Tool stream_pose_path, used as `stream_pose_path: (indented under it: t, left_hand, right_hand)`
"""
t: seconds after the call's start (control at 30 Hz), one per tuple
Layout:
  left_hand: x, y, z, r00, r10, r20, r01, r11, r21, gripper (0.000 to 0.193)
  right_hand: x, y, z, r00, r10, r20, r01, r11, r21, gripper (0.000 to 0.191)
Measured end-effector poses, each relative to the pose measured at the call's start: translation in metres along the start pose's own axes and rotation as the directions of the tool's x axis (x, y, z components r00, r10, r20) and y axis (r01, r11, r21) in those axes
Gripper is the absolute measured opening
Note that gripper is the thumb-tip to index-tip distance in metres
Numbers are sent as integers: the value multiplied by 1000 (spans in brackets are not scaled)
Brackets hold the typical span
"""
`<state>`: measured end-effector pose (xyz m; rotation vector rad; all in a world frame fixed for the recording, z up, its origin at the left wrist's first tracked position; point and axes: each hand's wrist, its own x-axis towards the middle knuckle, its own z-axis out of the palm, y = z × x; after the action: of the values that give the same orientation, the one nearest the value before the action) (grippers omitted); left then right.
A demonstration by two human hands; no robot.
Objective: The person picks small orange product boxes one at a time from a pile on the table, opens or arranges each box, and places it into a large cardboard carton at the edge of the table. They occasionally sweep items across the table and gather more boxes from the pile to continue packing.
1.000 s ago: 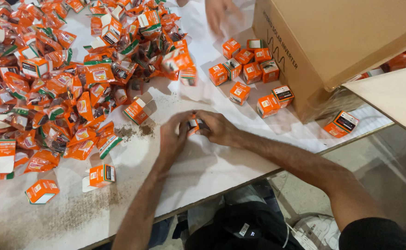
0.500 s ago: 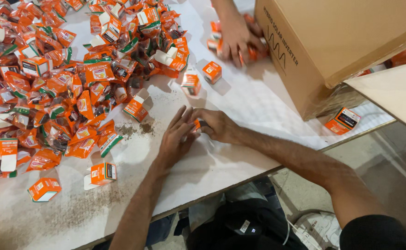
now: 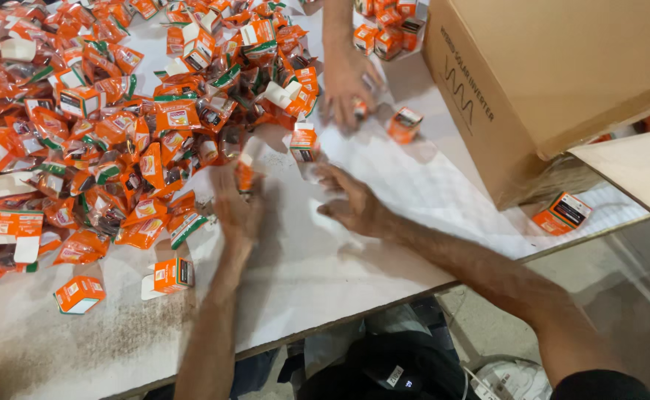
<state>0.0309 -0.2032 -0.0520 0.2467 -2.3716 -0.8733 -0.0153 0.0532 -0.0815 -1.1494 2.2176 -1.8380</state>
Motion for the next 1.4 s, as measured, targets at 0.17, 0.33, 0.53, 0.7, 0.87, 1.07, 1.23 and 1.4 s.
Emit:
stream_pose_path:
  t: [0.17, 0.33, 0.53, 0.7, 0.87, 1.07, 1.23, 1.4]
  left_hand:
    - [-52, 7, 12, 871, 433, 234, -294, 839, -457, 27]
    - [-30, -42, -52, 898, 400, 182, -439, 788, 431, 64]
    - [1, -69, -77, 921, 220, 322, -386, 628, 676, 71]
    - [-3, -37, -55, 844, 52, 534, -332, 832, 444, 37]
    - [-29, 14, -31, 907, 282, 314, -295, 956, -8, 27]
    - [-51, 53, 0, 668, 718, -197, -744, 649, -158, 31]
    - [-53, 69, 5, 719, 692, 60, -695, 717, 60, 30]
    - [-53, 76, 11, 850, 524, 58, -527, 847, 71, 22]
  right_hand:
    - [-3, 33, 21, 991, -83, 105, 70, 991, 118, 75]
    - [-5, 18, 17, 988, -153, 20, 153, 955, -254, 68]
    - [1, -15, 11, 956, -250, 152, 272, 952, -143, 61]
    - [-1, -9, -1, 982, -109, 156, 134, 978, -160, 56]
    - [1, 5, -8, 977, -196, 80, 209, 956, -205, 61]
    - [0, 5, -9, 975, -199, 102, 216, 955, -204, 63]
    - [0, 3, -6, 982, -179, 68, 189, 958, -217, 60]
    - [-3, 6, -3, 980, -195, 48, 201, 952, -231, 63]
